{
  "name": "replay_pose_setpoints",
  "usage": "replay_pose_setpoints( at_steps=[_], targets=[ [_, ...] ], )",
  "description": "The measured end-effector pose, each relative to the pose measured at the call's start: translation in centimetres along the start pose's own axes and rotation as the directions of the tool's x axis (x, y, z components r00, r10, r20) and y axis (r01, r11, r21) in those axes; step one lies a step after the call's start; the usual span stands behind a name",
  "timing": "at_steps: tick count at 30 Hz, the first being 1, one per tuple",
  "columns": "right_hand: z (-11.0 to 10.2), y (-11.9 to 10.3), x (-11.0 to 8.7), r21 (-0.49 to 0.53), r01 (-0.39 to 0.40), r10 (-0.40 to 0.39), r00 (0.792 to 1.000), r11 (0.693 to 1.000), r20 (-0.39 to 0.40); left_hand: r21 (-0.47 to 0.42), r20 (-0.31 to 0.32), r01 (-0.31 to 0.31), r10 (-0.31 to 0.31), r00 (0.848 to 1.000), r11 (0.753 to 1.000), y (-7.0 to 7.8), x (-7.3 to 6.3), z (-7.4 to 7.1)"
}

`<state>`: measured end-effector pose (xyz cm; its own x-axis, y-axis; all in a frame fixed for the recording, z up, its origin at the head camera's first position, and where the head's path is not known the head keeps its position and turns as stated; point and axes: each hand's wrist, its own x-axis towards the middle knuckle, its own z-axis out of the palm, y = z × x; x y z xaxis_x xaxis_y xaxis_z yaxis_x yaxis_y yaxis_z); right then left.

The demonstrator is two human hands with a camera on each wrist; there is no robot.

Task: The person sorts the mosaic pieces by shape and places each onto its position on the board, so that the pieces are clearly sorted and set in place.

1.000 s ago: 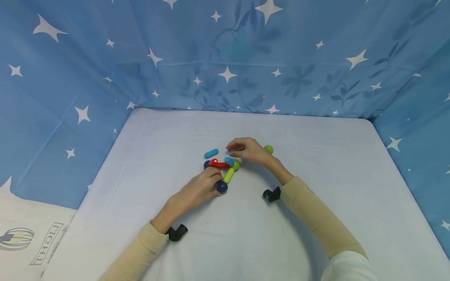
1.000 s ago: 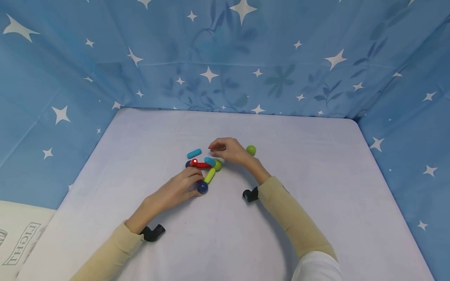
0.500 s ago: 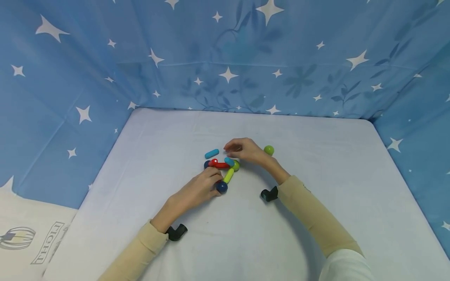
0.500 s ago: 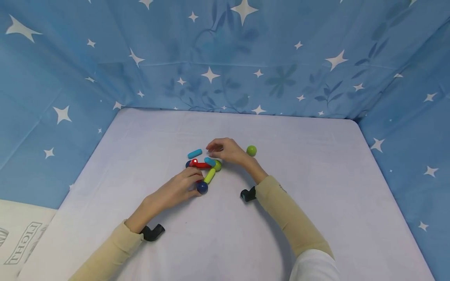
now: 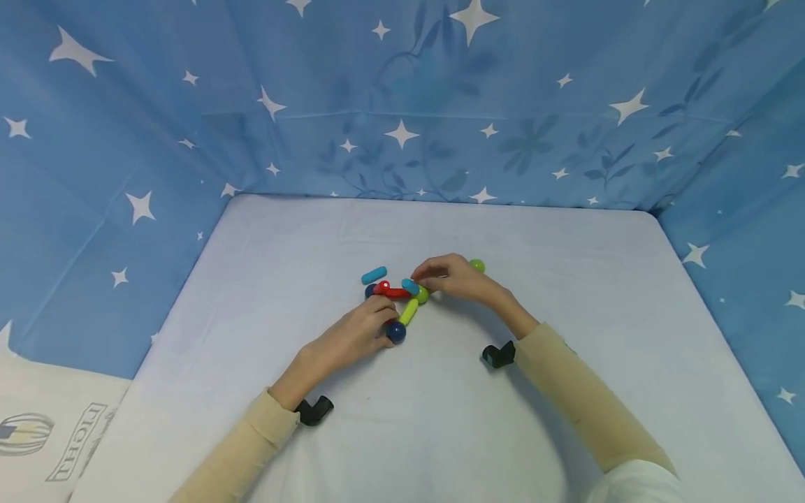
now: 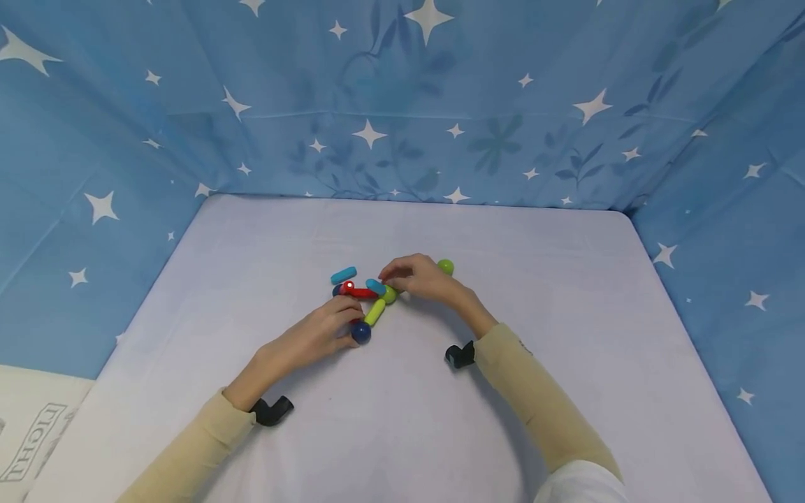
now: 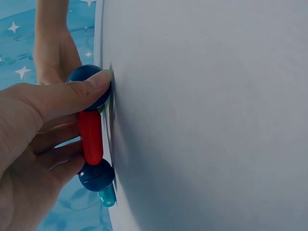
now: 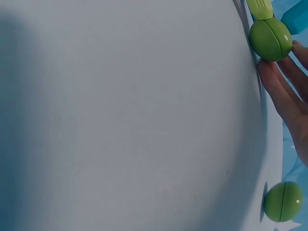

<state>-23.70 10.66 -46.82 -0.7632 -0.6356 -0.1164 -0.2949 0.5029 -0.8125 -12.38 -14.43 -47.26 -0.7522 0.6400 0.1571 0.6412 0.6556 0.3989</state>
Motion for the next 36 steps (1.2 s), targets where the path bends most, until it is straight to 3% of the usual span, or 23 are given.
replay_pose_setpoints(
  at_steps=[6, 12, 15, 21, 25, 29, 32, 36],
  targets=[
    [-0.3, -0.1, -0.7, -0.001, -0.002, 0.002, 0.998, 1.0, 0.063, -0.004, -0.008, -0.005, 0.004, 1.0, 1.0, -0.2, -0.1, -0.2],
    [0.0, -0.1, -0.8, 0.025, 0.019, -0.021, 0.998, 1.0, 0.058, 0.052, -0.021, -0.052, 0.053, 0.998, 0.997, 0.0, -0.4, -0.6],
    [0.1, -0.2, -0.9, 0.033, 0.014, -0.015, 0.999, 0.999, 0.044, 0.039, -0.031, -0.064, 0.065, 0.997, 0.997, 0.0, -0.8, -1.5],
    [0.1, -0.2, -1.1, 0.005, -0.032, 0.032, 0.999, 0.999, 0.038, -0.039, -0.087, 0.031, -0.034, 0.996, 0.999, -1.5, -0.9, -4.0],
    [0.1, -0.3, -1.3, -0.013, -0.044, 0.045, 0.998, 0.999, 0.033, -0.091, -0.116, 0.14, -0.15, 0.982, 0.986, -3.4, 0.6, -4.9],
    [0.1, -0.3, -1.2, -0.018, -0.034, 0.035, 0.999, 0.999, 0.037, -0.115, -0.073, 0.251, -0.26, 0.963, 0.961, -5.2, 2.7, -5.0],
    [0.2, -0.2, -1.1, -0.022, -0.027, 0.028, 0.999, 0.999, 0.045, -0.107, -0.028, 0.288, -0.292, 0.956, 0.952, -6.3, 4.4, -4.9],
    [0.2, -0.2, -1.0, -0.028, -0.035, 0.036, 0.998, 0.999, 0.043, -0.093, 0.057, 0.296, -0.292, 0.955, 0.951, -7.3, 6.2, -4.7]
  ],
)
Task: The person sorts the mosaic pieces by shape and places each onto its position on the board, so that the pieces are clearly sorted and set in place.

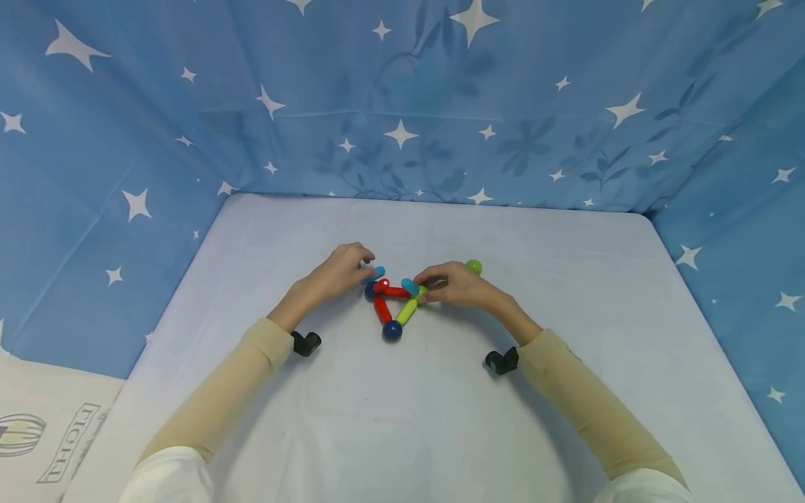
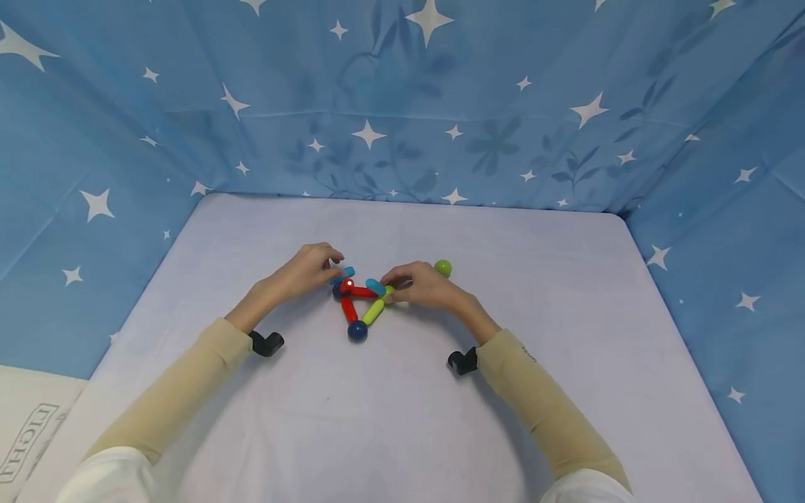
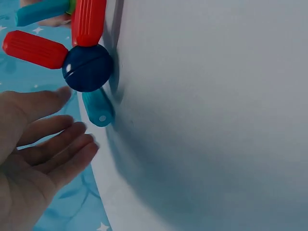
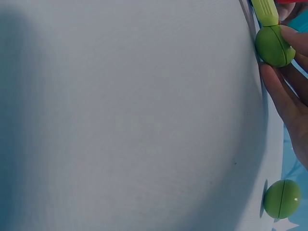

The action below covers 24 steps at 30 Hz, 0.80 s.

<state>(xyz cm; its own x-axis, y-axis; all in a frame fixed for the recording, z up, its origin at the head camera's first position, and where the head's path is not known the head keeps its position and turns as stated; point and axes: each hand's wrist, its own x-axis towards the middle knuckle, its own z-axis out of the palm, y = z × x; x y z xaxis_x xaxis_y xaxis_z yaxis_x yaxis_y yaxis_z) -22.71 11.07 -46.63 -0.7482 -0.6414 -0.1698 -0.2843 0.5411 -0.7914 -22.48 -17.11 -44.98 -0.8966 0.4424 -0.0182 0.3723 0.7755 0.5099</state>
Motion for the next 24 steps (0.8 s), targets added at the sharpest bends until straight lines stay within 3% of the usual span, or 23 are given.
replay_pose_setpoints(
  at_steps=[4, 9, 16, 20, 24],
  targets=[
    [0.0, -0.1, 0.0, -0.002, -0.004, 0.004, 1.0, 1.0, 0.0, 0.027, 0.084, 0.0, -0.002, 0.996, 1.0, 0.0, 1.1, 0.0],
    [0.0, -0.1, -0.1, -0.026, -0.021, 0.02, 1.0, 0.999, -0.005, 0.066, 0.128, -0.041, 0.032, 0.991, 0.997, 0.2, 1.8, 0.3],
    [0.0, -0.2, 0.0, -0.021, -0.025, 0.025, 1.0, 0.999, -0.001, 0.091, 0.162, -0.002, -0.013, 0.987, 0.996, 0.2, 1.1, 0.1],
    [0.0, -0.2, -0.1, -0.035, -0.025, 0.025, 1.0, 0.999, 0.004, 0.079, 0.126, 0.034, -0.044, 0.991, 0.996, 0.2, 0.0, -0.1],
    [-0.1, -0.1, -0.1, -0.024, -0.026, 0.026, 1.0, 0.999, 0.005, -0.001, 0.045, 0.078, -0.078, 0.996, 0.997, 0.4, -1.2, -0.3]
  ],
)
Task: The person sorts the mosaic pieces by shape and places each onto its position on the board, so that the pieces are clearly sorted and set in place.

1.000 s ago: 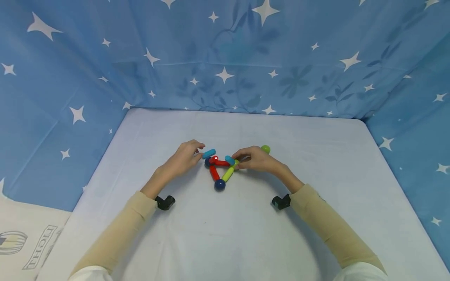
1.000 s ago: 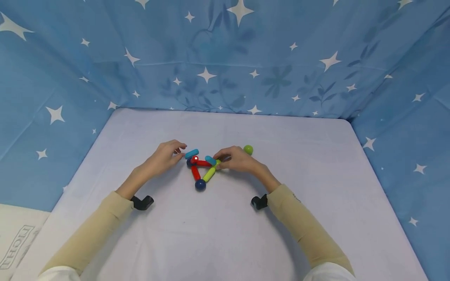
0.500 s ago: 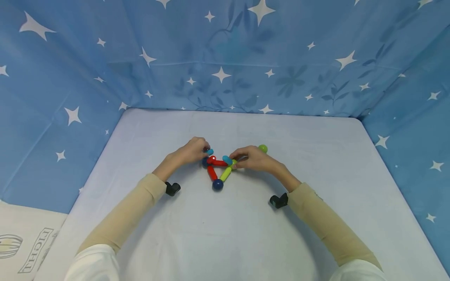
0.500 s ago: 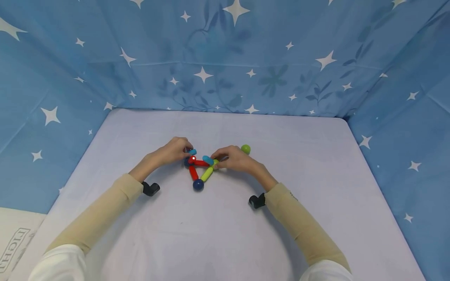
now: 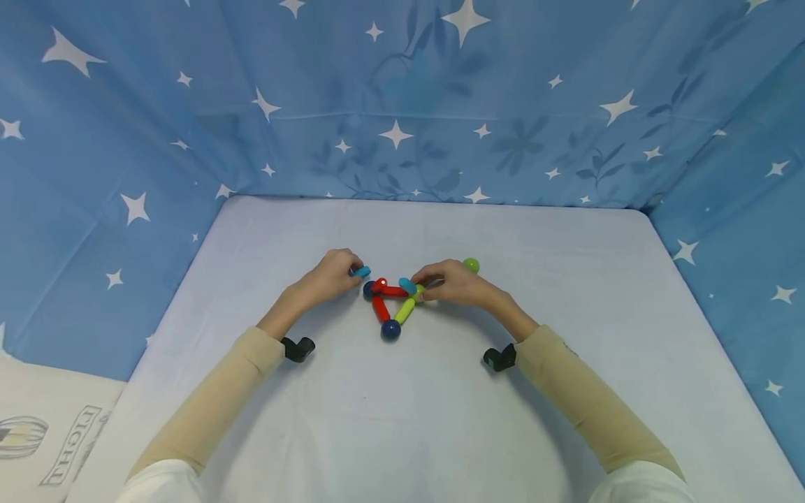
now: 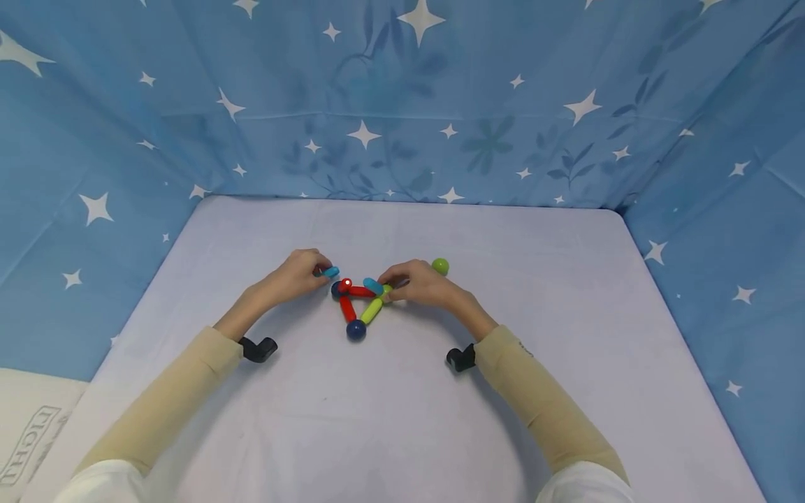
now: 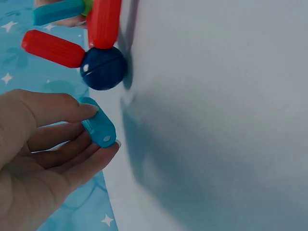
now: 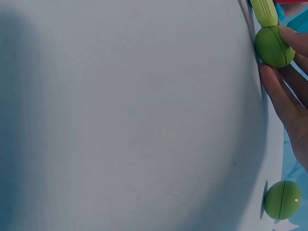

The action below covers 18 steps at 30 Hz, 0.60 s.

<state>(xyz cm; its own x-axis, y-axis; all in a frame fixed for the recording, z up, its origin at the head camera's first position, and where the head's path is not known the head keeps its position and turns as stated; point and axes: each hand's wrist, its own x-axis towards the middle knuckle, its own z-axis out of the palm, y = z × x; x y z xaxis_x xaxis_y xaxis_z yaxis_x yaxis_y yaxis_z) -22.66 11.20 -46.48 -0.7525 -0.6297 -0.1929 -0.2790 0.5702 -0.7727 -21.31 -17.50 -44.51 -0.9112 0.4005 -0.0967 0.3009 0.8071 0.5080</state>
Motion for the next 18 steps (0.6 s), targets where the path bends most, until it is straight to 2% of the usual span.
replay_pose_setpoints(
  at_steps=[4, 8, 9, 11, 12, 15, 16, 18],
  targets=[
    [-0.1, 0.2, 0.0, 0.002, -0.005, 0.005, 1.0, 1.0, -0.006, -0.133, -0.045, 0.009, -0.015, 0.999, 0.991, 0.1, -1.4, -0.2],
    [0.0, 0.2, 0.0, 0.001, 0.002, -0.002, 1.0, 1.0, -0.007, -0.298, -0.038, 0.03, -0.043, 0.998, 0.954, 0.1, -2.8, -0.1],
    [0.0, 0.2, 0.0, 0.002, 0.004, -0.004, 1.0, 1.0, -0.006, -0.356, -0.024, 0.048, -0.06, 0.998, 0.933, 0.1, -3.2, 0.0],
    [0.1, 0.2, 0.0, 0.005, 0.005, -0.005, 1.0, 1.0, -0.007, -0.479, 0.016, 0.091, -0.095, 0.995, 0.873, 0.3, -3.9, -0.1],
    [0.1, 0.2, 0.0, 0.008, 0.005, -0.005, 1.0, 1.0, -0.006, -0.537, 0.038, 0.112, -0.108, 0.993, 0.836, 0.4, -4.2, -0.1],
    [0.1, 0.1, -0.1, 0.014, 0.004, -0.004, 1.0, 1.0, -0.008, -0.694, 0.092, 0.156, -0.129, 0.987, 0.703, 1.2, -5.1, -0.1],
    [0.1, 0.2, 0.0, 0.013, 0.005, -0.005, 1.0, 1.0, -0.01, -0.723, 0.101, 0.157, -0.122, 0.987, 0.673, 1.4, -5.3, 0.0],
    [0.1, 0.1, 0.0, 0.021, 0.002, -0.002, 1.0, 1.0, -0.014, -0.759, 0.101, 0.142, -0.101, 0.99, 0.635, 1.9, -5.8, 0.3]
  ],
)
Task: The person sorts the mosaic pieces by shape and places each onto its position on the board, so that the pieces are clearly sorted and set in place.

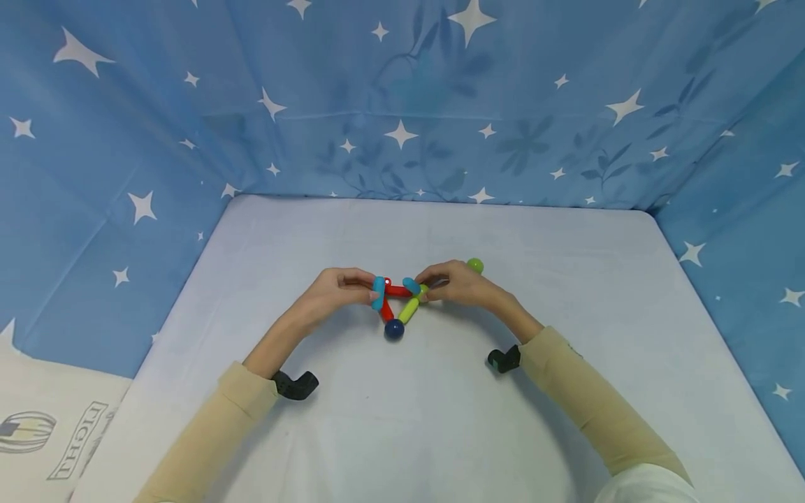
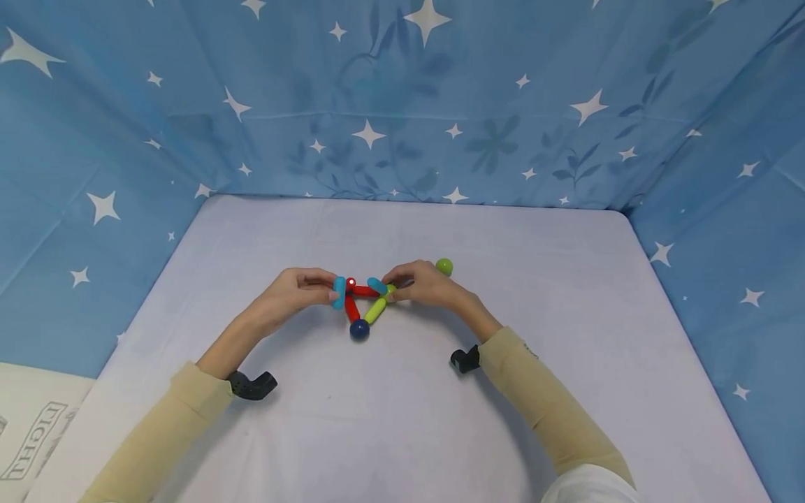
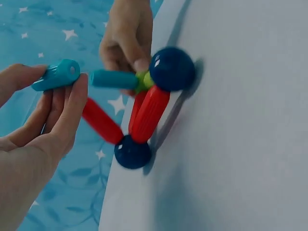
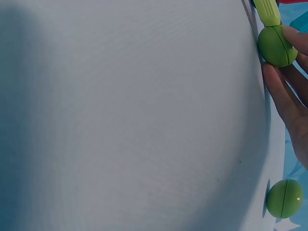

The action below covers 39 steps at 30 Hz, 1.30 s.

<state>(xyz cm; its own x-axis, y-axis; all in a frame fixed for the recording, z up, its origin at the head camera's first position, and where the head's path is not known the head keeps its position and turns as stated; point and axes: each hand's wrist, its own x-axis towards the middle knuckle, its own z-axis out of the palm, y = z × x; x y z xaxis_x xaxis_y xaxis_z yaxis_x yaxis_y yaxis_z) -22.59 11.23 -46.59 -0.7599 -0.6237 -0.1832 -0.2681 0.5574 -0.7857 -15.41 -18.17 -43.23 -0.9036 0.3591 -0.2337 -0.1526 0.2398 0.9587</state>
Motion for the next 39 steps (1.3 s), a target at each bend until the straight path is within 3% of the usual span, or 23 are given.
replay_pose_setpoints(
  at_steps=[4, 12, 16, 20, 31, 39],
  targets=[
    [0.0, 0.0, 0.1, 0.014, -0.005, 0.005, 1.0, 1.0, -0.001, -0.021, 0.009, -0.029, 0.029, 1.0, 0.999, -0.4, -0.5, 1.2],
    [0.1, 0.3, 0.1, 0.025, -0.011, 0.011, 1.0, 1.0, -0.008, 0.055, 0.0, -0.085, 0.085, 0.996, 0.995, -1.4, 0.0, 3.0],
    [0.1, 0.3, 0.1, 0.035, 0.008, -0.008, 1.0, 0.999, -0.002, 0.075, -0.005, -0.071, 0.071, 0.997, 0.995, -1.6, 0.2, 3.5],
    [0.1, 0.4, 0.2, 0.057, 0.023, -0.024, 1.0, 0.998, 0.012, 0.076, -0.017, -0.04, 0.041, 0.999, 0.996, -2.0, 0.2, 3.8],
    [0.0, 0.3, 0.2, 0.026, 0.022, -0.022, 1.0, 0.999, 0.003, 0.1, -0.066, -0.036, 0.043, 0.997, 0.994, -2.0, 0.4, 4.2],
    [0.0, 0.0, 0.0, 0.064, 0.053, -0.054, 0.998, 0.997, 0.022, 0.077, -0.057, -0.064, 0.068, 0.996, 0.995, -2.5, 0.6, 4.4]
  ],
)
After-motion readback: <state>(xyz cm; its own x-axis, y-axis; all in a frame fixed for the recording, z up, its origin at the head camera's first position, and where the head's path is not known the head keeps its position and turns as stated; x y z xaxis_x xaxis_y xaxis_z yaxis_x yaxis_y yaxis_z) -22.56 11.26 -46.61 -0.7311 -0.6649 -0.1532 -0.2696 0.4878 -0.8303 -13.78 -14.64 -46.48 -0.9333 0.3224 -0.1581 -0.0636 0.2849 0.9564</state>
